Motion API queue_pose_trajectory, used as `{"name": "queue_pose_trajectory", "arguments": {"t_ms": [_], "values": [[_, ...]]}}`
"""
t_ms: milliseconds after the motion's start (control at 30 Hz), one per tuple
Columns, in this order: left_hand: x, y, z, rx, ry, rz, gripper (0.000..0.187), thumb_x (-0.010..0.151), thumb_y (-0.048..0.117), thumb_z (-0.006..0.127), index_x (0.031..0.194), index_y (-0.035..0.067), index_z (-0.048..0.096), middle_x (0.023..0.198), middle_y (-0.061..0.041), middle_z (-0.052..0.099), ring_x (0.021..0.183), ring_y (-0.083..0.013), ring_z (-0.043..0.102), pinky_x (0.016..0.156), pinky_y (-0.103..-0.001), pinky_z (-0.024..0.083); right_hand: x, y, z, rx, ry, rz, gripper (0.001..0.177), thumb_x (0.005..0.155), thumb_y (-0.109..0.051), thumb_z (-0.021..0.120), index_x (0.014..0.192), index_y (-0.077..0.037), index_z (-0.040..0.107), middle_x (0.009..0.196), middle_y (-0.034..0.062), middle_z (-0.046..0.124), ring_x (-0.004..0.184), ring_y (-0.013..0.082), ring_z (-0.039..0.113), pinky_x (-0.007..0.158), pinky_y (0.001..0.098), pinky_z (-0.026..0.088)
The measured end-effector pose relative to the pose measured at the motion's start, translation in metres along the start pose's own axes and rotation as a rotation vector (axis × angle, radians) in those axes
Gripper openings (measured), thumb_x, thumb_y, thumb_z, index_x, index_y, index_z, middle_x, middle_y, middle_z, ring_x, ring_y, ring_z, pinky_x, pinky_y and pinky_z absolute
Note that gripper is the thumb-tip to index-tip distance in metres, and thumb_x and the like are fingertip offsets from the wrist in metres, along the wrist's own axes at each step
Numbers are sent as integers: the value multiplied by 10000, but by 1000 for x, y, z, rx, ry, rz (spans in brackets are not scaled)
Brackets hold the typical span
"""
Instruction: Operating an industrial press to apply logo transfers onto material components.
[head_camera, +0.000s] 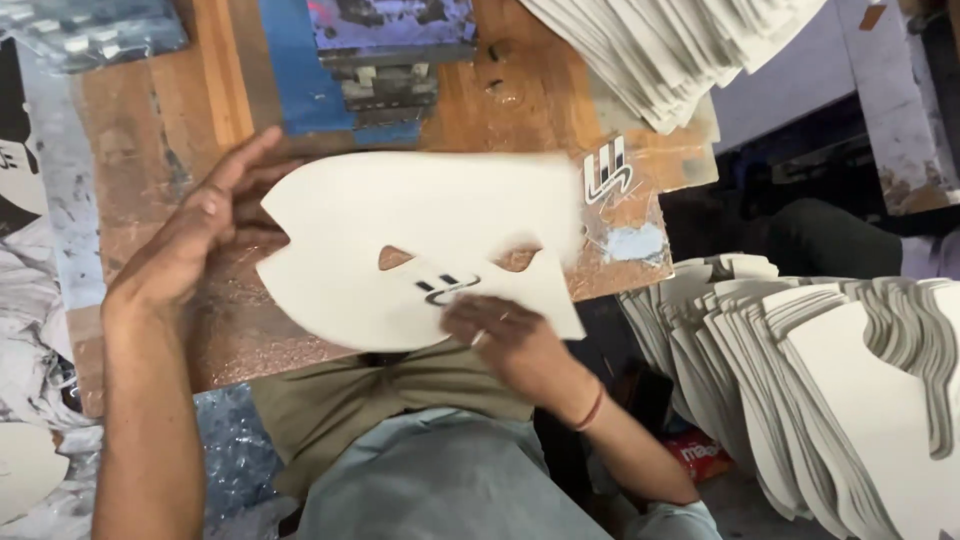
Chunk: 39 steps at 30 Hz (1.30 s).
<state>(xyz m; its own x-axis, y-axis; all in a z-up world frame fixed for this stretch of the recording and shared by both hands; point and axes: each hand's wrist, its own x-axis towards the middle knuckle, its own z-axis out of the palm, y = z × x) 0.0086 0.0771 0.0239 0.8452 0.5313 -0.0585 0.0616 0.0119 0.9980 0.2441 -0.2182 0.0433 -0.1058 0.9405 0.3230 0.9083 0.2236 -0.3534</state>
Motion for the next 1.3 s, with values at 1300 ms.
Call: {"name": "queue_pose_trajectory", "arguments": {"t_ms": [1300], "values": [[56,-54,55,1359,343,245,651,1059,578,639,1518,116,616,1577,-273,387,1479,-495,293,1153,-683,231,-17,107,-33,-265,80,420,948,818,-541,805,1489,48,488,1482,302,514,1394,498,448,1160,564,338]]}}
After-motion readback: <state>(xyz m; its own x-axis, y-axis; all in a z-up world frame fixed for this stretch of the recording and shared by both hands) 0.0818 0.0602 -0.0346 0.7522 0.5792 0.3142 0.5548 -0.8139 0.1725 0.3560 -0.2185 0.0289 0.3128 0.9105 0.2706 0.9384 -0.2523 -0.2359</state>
